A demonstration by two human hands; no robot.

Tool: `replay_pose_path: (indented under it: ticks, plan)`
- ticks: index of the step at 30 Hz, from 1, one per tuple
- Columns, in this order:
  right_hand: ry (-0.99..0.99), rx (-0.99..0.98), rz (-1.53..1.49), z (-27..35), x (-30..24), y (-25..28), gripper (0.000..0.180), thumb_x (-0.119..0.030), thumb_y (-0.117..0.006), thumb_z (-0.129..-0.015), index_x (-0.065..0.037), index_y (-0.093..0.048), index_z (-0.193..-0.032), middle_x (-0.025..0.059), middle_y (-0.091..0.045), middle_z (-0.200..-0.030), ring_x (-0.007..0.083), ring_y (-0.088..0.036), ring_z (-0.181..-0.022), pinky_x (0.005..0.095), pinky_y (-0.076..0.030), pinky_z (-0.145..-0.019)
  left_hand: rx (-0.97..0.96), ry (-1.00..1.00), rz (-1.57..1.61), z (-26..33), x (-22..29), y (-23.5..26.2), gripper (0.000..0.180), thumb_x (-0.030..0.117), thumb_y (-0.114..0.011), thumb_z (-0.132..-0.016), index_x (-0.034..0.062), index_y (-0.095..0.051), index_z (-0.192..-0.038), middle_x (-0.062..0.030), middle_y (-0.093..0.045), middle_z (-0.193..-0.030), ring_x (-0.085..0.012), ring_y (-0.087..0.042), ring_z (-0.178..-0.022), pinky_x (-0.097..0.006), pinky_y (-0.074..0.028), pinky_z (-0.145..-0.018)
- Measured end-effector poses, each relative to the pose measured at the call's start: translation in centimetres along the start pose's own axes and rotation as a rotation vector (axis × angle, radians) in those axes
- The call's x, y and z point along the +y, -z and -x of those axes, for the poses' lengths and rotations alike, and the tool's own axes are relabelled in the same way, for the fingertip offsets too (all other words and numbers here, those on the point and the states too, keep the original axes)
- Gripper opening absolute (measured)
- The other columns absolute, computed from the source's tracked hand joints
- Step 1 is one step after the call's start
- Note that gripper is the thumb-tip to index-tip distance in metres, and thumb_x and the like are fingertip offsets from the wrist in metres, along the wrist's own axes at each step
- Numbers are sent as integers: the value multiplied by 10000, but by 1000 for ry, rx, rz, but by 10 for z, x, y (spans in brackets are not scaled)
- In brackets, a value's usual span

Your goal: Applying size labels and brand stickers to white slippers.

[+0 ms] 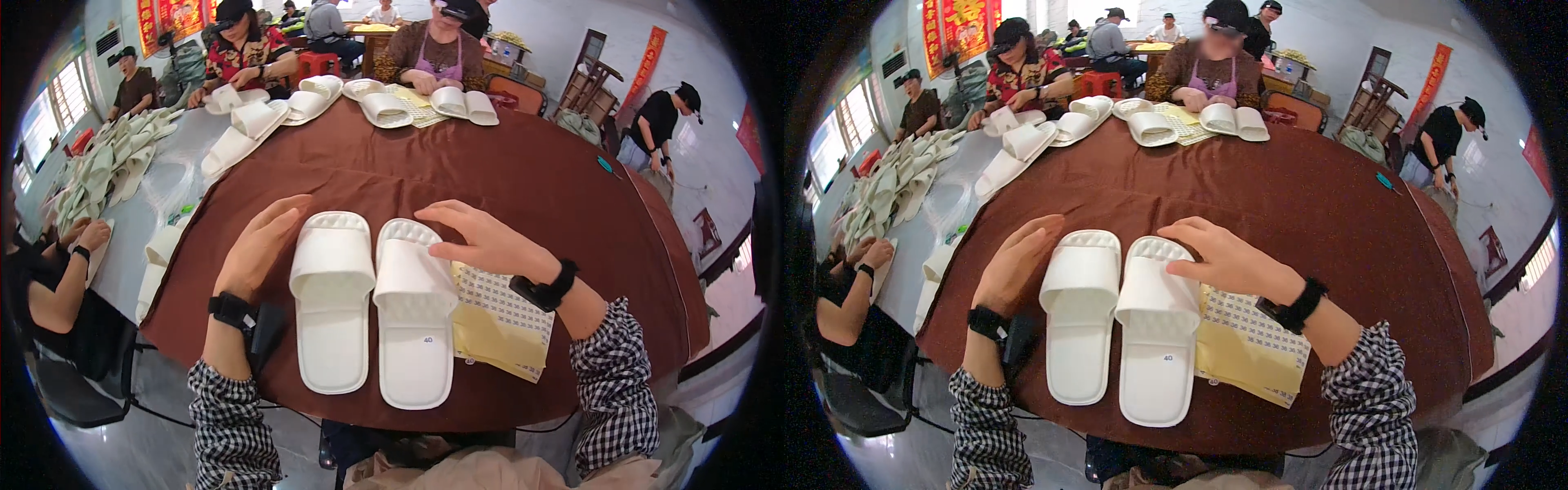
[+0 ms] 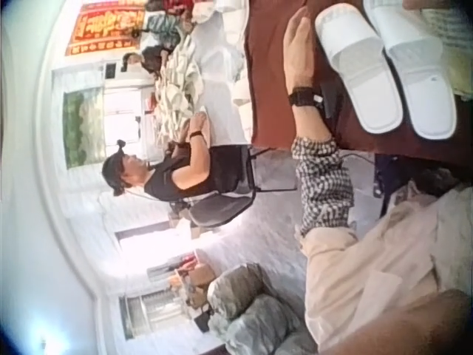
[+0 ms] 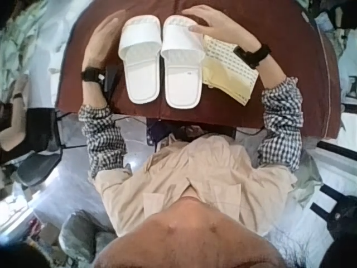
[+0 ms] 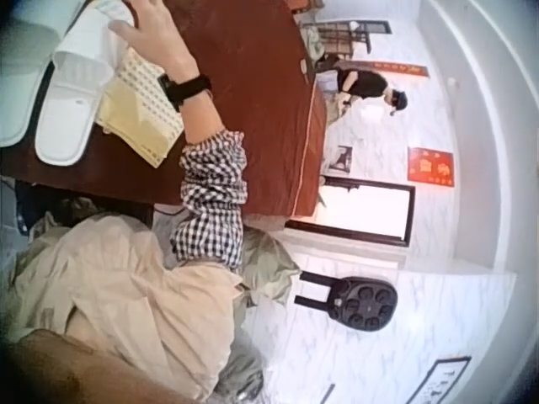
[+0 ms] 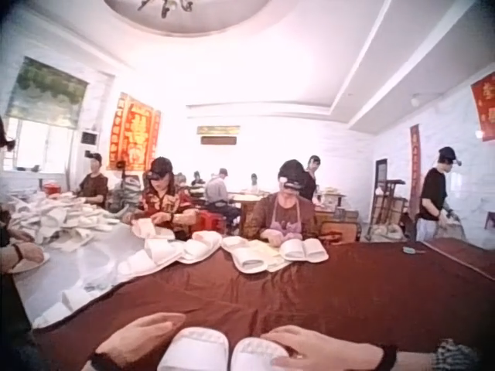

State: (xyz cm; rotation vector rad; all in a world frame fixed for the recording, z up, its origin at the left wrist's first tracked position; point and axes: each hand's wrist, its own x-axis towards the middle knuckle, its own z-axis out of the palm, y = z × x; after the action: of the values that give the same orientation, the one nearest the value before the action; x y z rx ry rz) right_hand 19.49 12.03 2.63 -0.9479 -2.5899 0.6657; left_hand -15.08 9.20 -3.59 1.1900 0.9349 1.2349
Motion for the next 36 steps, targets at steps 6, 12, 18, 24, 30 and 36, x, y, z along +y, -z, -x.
replay_pose_path:
  ticks: [6,12,18,24,30,36]
  plan:
    - [-64,8,72,79,-14,41,455,-214,-679,-960,12,-585,-1344,162,-625,-1286,323,-638,-1141,395,-521,-966,62,-74,-43,10,8,-2,422,180,-522,-1048,-41,-540,-1407,-135,-565,-1440,-193,-501,-1351,-310,-381,-1132]
    - [-246,-35,13,147,38,38,544,-340,-698,-954,0,-592,-1366,202,-560,-1402,337,-564,-1275,406,-481,-1044,-129,-134,-494,20,39,-47,435,115,-584,-985,14,-559,-1407,-103,-592,-1411,-208,-514,-1343,-312,-368,-1130]
    - [-346,-36,60,141,63,5,883,-587,-722,-863,-73,-435,-1522,272,-342,-1582,435,-319,-1477,497,-339,-1182,-704,-266,-1351,78,37,-116,863,628,-698,-848,243,-400,-1560,-200,-213,-1660,-509,-91,-1529,-747,-111,-1151]
    - [-309,80,111,138,72,-14,838,-498,-749,-844,3,-478,-1458,258,-464,-1449,405,-420,-1371,494,-397,-1106,-685,-448,-1613,109,-1,-138,827,726,-627,-840,268,-480,-1513,-192,-308,-1604,-517,-97,-1517,-825,-153,-1062]
    - [-394,39,169,133,65,-8,848,-516,-815,-742,45,-554,-1321,207,-554,-1214,351,-501,-1234,453,-458,-1008,-666,-374,-1636,109,-8,-141,868,745,-632,-829,232,-481,-1512,-214,-302,-1599,-558,-35,-1508,-839,-179,-1046]
    - [-475,-101,248,121,60,5,798,-569,-842,-672,59,-595,-1098,195,-552,-1156,335,-555,-1142,420,-498,-937,-618,-403,-1641,109,-7,-145,832,739,-607,-842,255,-491,-1509,-204,-352,-1569,-541,-101,-1504,-839,-244,-999]
